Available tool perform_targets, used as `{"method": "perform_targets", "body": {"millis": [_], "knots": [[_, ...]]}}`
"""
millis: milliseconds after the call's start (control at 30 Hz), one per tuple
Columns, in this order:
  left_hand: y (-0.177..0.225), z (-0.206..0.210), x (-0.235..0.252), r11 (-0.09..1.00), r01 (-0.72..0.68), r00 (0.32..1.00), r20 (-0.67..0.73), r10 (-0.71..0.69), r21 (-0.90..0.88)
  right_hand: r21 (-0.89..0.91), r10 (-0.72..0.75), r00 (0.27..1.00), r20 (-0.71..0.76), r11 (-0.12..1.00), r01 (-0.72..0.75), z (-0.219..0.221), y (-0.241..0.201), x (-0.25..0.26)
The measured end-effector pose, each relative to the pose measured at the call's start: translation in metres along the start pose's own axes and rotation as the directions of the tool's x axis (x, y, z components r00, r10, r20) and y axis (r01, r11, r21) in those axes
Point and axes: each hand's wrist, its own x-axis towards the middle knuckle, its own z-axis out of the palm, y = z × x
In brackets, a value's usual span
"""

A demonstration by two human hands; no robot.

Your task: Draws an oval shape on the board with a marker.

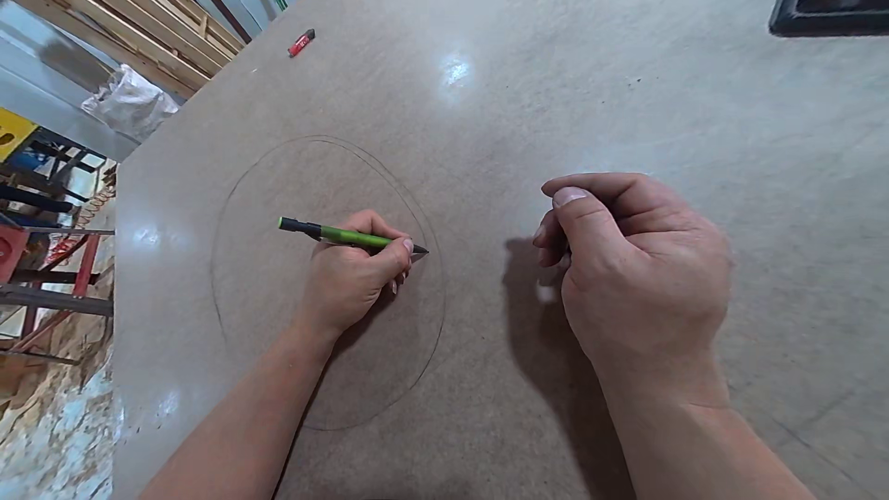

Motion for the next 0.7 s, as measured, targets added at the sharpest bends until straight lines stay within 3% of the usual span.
{"method": "perform_targets", "body": {"millis": [700], "knots": [[-0.003,-0.015,0.003,0.996,-0.087,0.964,0.252,0.087,-0.012,0.058,-0.020,1.000,-0.022,0.998,0.022,0.001,0.005,0.002]]}}
